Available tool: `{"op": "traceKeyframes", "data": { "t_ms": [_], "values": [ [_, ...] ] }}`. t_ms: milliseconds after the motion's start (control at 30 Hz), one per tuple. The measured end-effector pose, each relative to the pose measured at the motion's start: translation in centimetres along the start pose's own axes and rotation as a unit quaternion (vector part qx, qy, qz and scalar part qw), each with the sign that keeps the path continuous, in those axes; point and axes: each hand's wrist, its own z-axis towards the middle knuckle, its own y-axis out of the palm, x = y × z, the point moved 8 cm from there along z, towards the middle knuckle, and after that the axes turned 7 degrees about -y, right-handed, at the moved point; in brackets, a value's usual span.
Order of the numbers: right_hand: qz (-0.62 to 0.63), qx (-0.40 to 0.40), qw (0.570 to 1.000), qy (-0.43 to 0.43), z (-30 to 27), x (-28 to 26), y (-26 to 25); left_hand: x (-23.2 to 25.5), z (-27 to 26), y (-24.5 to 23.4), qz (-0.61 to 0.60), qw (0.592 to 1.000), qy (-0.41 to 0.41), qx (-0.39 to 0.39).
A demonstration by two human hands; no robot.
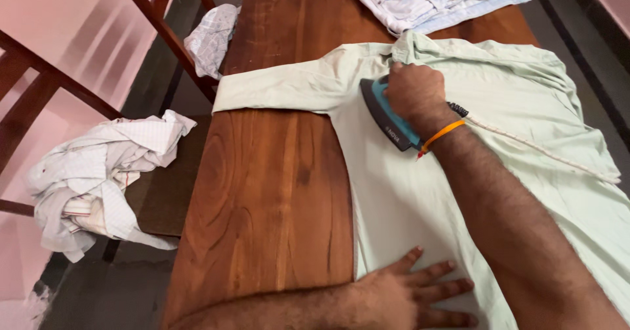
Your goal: The person irons a light green long-sleeved shirt laid out on a wooden table. They use a steam iron to smooth the front, sleeves, and collar, adjusting the fabric with their left hand as needed.
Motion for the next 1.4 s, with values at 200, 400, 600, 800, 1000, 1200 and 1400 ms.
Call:
{"op": "traceKeyframes", "data": {
  "t_ms": [200, 400, 600, 800, 1000, 1200, 1400],
  "values": [
    [-0.005, -0.020, 1.000, 0.018, 2.4, 1.4, 1.0, -0.2, 1.2, 0.6, -0.032, 0.998, 0.018, -0.046],
    [0.004, -0.023, 1.000, -0.003, 1.2, 0.7, -0.1, -0.1, 0.8, 0.4, -0.074, 0.995, 0.016, -0.061],
    [0.001, -0.030, 0.999, -0.041, -2.2, -1.3, -1.7, -0.2, -0.3, -0.5, -0.026, 0.999, -0.010, 0.034],
    [0.006, -0.045, 0.996, -0.078, -6.9, -3.7, -2.9, 0.0, -0.6, -0.6, 0.027, 0.997, -0.027, 0.070],
    [0.006, -0.046, 0.992, -0.118, -10.7, -5.4, -3.6, 0.2, -0.2, -3.0, -0.025, 0.988, 0.018, 0.150],
    [-0.007, -0.020, 0.990, -0.138, -11.9, -6.0, -4.0, -8.4, -3.6, -9.1, -0.216, 0.881, -0.048, 0.419],
    [-0.059, 0.053, 0.987, -0.139, -12.8, -6.5, -4.7, -23.8, -5.3, -7.3, -0.338, 0.764, -0.275, 0.475]
  ]
}}
